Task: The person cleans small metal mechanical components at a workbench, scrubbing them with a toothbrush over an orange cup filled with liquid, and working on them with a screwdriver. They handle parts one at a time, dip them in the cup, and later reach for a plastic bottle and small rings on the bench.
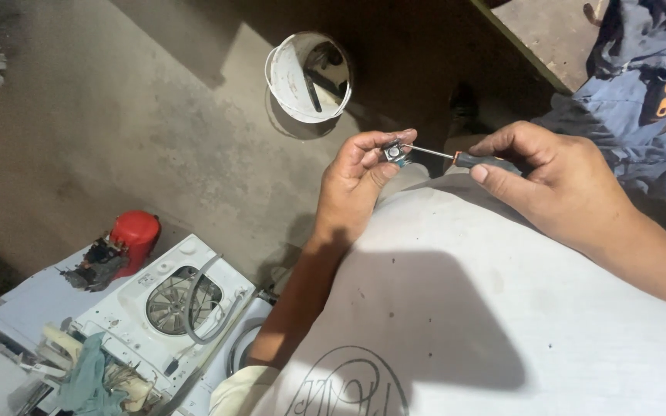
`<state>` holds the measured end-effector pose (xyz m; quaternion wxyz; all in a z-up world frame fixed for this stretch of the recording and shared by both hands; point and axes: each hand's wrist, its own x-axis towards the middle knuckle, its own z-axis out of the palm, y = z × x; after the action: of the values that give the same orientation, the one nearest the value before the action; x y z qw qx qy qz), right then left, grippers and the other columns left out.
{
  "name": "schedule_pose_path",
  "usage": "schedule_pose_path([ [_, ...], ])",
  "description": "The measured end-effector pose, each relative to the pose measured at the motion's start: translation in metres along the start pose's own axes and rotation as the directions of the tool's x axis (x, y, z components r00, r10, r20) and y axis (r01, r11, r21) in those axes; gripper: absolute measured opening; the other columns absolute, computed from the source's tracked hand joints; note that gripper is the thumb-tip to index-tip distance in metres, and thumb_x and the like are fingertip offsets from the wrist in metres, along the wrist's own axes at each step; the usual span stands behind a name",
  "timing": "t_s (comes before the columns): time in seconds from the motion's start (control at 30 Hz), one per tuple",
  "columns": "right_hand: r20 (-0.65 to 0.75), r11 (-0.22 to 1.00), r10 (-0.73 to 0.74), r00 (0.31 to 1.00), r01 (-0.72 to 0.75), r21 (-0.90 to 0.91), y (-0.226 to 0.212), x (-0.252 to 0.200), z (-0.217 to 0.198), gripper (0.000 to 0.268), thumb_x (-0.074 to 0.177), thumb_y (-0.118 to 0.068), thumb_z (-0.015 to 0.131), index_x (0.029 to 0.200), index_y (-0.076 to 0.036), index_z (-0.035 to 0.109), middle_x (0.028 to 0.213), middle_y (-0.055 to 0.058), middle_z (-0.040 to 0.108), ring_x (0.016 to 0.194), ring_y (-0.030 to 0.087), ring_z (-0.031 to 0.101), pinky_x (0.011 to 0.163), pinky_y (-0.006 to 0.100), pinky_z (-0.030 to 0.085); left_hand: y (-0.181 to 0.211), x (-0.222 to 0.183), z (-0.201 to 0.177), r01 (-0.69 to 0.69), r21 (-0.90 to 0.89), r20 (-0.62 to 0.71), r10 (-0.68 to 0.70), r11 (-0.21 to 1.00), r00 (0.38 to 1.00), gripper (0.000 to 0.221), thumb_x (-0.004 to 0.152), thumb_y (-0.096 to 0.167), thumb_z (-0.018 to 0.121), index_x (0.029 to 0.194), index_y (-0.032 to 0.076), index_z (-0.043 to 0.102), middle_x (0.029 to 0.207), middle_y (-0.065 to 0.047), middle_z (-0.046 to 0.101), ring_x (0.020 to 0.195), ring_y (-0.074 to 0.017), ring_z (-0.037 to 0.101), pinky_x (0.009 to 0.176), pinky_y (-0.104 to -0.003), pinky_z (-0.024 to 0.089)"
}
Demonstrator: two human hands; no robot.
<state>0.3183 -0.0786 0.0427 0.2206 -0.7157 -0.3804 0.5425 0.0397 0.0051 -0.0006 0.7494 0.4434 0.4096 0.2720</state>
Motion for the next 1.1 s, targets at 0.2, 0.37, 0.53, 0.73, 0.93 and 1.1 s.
schedule_pose_path([
  [0.2, 0.022, 1.0, -0.01, 1.0, 0.01, -0.013, 0.007, 0.006, 0.001, 0.024, 0.106, -0.024, 0.089, 0.129, -0.019, 0.089, 0.119, -0.006, 0.092, 0.098, 0.006, 0.075, 0.088, 0.027, 0.056, 0.0, 0.001, -0.002, -0.031, -0.006, 0.015, 0.031, 1.0, 0.999, 0.025, 0.122, 0.003, 0.069, 0.146, 0.011, 0.066, 0.164, -0.027, 0.072, 0.153, -0.0365, 0.073, 0.136, -0.048, 0.06],
  [0.37, 0.035, 1.0, 0.012, 0.999, -0.012, 0.005, 0.001, 0.004, -0.002, 0.025, 0.104, -0.021, 0.09, 0.128, -0.018, 0.089, 0.122, -0.005, 0.092, 0.102, 0.007, 0.077, 0.092, 0.026, 0.057, 0.004, 0.002, -0.001, -0.019, -0.007, 0.013, 0.019, 1.0, 1.0, 0.032, 0.126, 0.018, 0.067, 0.154, 0.003, 0.068, 0.164, -0.022, 0.073, 0.147, -0.0276, 0.076, 0.134, -0.044, 0.061],
  [0.53, 0.026, 0.998, -0.047, 0.999, 0.048, -0.037, 0.003, 0.006, -0.001, 0.024, 0.105, -0.023, 0.09, 0.128, -0.017, 0.089, 0.117, -0.005, 0.091, 0.096, 0.008, 0.075, 0.086, 0.028, 0.056, -0.006, 0.007, -0.006, 0.011, -0.082, 0.005, -0.011, 0.997, 1.0, 0.037, 0.125, 0.028, 0.069, 0.153, 0.004, 0.067, 0.16, -0.026, 0.075, 0.138, -0.0306, 0.079, 0.125, -0.046, 0.065],
  [0.73, 0.036, 0.98, -0.156, 0.987, 0.159, -0.118, 0.006, 0.013, 0.0, 0.027, 0.108, -0.028, 0.086, 0.133, -0.02, 0.087, 0.116, -0.005, 0.09, 0.092, 0.012, 0.076, 0.083, 0.031, 0.055, 0.007, 0.017, -0.005, 0.154, -0.03, -0.038, -0.155, 0.988, 0.987, 0.039, 0.123, 0.035, 0.062, 0.149, 0.005, 0.067, 0.153, -0.026, 0.08, 0.122, -0.0319, 0.084, 0.107, -0.043, 0.069],
  [0.93, 0.025, 0.996, -0.066, 0.998, 0.065, 0.057, 0.005, 0.012, -0.012, 0.023, 0.11, -0.022, 0.084, 0.132, -0.014, 0.086, 0.12, -0.003, 0.089, 0.104, 0.008, 0.075, 0.092, 0.027, 0.056, 0.011, 0.024, 0.0, 0.255, -0.049, -0.079, -0.258, 0.966, 0.963, 0.039, 0.122, 0.034, 0.06, 0.146, 0.003, 0.069, 0.144, -0.026, 0.084, 0.111, -0.0336, 0.086, 0.094, -0.041, 0.069],
  [1.1, -0.173, 0.99, -0.142, 0.975, 0.143, -0.009, 0.032, 0.008, -0.041, 0.025, 0.124, -0.015, 0.076, 0.147, -0.006, 0.081, 0.131, 0.007, 0.081, 0.119, 0.017, 0.07, 0.105, 0.033, 0.05, 0.005, 0.03, -0.003, 0.277, -0.136, -0.086, -0.29, 0.951, 0.953, 0.048, 0.118, 0.04, 0.066, 0.147, 0.002, 0.069, 0.138, -0.032, 0.084, 0.101, -0.0315, 0.087, 0.082, -0.038, 0.07],
])
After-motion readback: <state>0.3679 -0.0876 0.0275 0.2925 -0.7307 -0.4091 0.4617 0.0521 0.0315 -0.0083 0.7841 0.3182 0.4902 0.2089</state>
